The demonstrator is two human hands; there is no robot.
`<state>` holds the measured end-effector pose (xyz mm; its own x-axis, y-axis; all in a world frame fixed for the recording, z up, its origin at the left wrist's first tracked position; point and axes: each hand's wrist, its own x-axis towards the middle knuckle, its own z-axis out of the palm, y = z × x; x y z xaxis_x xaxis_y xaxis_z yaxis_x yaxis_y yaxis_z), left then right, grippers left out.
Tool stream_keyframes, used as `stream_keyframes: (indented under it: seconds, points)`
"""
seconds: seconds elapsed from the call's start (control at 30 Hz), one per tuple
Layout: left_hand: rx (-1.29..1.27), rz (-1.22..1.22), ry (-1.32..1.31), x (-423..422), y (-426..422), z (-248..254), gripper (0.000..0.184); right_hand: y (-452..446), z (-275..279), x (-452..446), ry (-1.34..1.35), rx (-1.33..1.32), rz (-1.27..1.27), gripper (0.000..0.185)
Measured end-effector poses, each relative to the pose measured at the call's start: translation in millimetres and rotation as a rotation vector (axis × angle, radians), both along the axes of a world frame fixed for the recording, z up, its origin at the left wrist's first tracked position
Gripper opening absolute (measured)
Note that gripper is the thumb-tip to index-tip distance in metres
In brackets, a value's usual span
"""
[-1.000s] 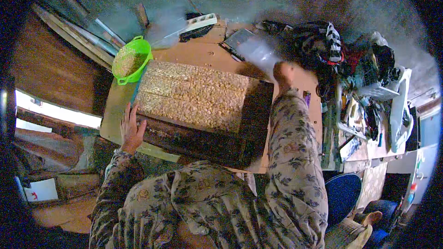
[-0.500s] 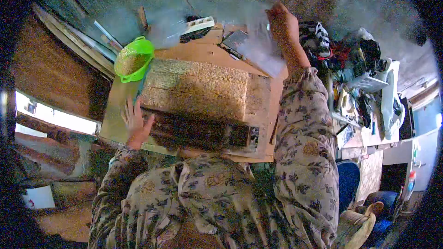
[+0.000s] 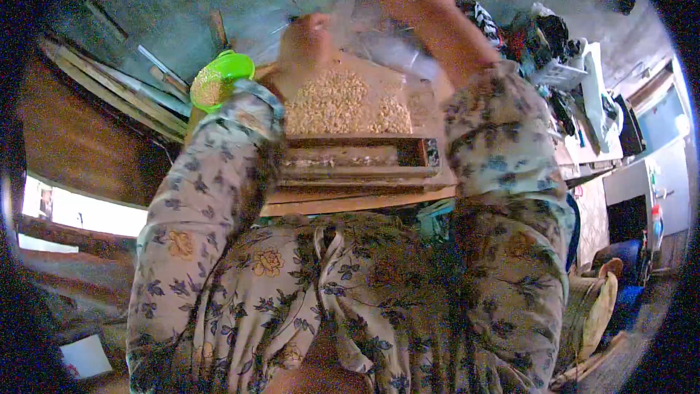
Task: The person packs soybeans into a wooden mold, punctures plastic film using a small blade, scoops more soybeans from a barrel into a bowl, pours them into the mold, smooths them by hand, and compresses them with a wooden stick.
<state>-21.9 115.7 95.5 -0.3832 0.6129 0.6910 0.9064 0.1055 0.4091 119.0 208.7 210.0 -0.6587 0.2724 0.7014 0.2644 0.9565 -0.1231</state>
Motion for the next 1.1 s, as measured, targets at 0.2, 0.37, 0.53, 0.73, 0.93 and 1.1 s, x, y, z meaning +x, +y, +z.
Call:
stream_keyframes:
  seconds: [0.2, 0.37, 0.53, 0.73, 0.93, 1.1]
  points:
    - [-0.193, -0.248, -0.154, -52, -73, 53, 0.019, 1, -5, 57, -0.441, 0.147, 0.094, 0.025]
    - [-0.266, -0.377, -0.21, -81, -97, 67, 0.02, 36, -31, 72, -0.475, 0.053, -0.001, 0.018]
    - [-0.231, -0.335, -0.286, -95, -110, 49, 0.016, 34, -48, 87, -0.213, -0.036, -0.118, 0.015]
    - [-0.09, -0.276, -0.265, -79, -122, 29, 0.016, 5, -74, 114, 0.039, 0.1, -0.106, 0.011]
    - [-0.227, -0.359, -0.557, -65, -130, 17, 0.013, -5, -83, 132, 0.178, -0.169, -0.11, 0.013]
    - [-0.27, -0.415, -0.227, -72, -129, -11, 0.012, -41, -56, 138, 0.156, -0.057, -0.037, 0.011]
